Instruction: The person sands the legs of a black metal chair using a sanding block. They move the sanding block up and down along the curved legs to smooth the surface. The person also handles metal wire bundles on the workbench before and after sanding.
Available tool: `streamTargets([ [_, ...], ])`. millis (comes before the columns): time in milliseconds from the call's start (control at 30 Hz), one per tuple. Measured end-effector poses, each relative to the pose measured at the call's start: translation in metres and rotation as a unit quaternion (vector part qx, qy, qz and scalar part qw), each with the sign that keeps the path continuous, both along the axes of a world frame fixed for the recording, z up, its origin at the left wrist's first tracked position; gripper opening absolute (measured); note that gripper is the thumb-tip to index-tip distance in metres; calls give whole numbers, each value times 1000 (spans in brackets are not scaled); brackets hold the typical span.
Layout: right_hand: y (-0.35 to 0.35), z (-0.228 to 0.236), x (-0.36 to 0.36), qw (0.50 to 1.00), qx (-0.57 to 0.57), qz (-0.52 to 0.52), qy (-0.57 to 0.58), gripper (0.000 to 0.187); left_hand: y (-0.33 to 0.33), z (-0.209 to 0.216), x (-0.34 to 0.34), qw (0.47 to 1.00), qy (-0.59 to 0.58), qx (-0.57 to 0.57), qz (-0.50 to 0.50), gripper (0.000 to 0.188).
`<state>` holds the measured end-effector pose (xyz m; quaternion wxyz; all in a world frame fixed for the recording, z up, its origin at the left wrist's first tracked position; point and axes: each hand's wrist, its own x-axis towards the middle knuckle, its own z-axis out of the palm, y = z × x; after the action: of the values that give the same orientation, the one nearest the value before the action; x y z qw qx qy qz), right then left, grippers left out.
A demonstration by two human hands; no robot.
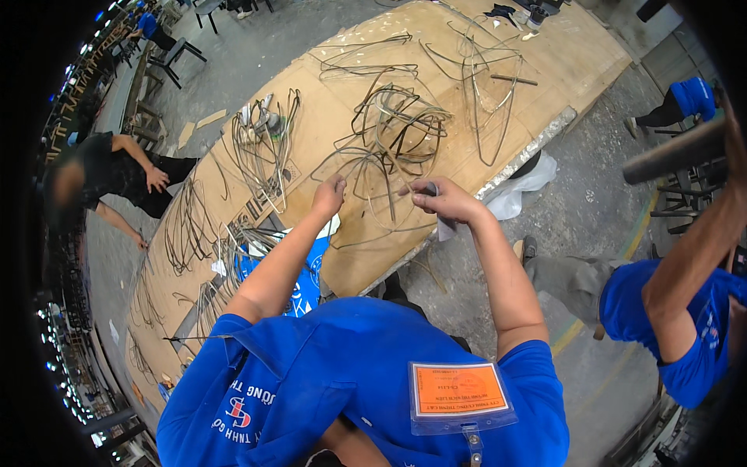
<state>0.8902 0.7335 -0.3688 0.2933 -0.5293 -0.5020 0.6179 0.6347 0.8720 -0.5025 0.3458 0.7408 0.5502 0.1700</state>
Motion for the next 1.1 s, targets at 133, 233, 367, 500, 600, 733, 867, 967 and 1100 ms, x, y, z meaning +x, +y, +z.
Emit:
streamTargets([
  [133, -6, 12, 1, 987, 80, 120, -77, 25, 10, 7, 3, 999, -34, 13, -26, 22],
  [233, -16, 27, -2, 979, 22, 168, -109, 25, 25, 13, 1, 996, -28, 79, -7, 23],
  [367, -35, 42, 0, 966, 73, 223, -108, 22, 46, 16, -9, 999, -29, 42, 5, 23],
  [500, -46, 41, -3, 956, 34, 267, -113, 22, 54, 1, -17, 998, -45, 41, 15, 24],
  [600, -45, 46, -7, 944, 21, 298, -143, 22, 52, -8, -19, 997, -55, 44, -21, 25],
  [733, -42, 76, -15, 936, 76, 297, -171, 22, 35, 24, -14, 993, -43, 101, -33, 31],
  [867, -30, 115, -31, 934, 85, 309, -160, 21, -8, 111, -20, 949, -224, -56, -214, 32],
  [967, -8, 133, -61, 911, 209, 301, -190, 21, -70, 168, -47, 882, -265, -100, -377, 25],
  [1100, 36, 153, -107, 870, 381, 210, -232, 25, -105, 201, -89, 943, -279, -43, -177, 22],
])
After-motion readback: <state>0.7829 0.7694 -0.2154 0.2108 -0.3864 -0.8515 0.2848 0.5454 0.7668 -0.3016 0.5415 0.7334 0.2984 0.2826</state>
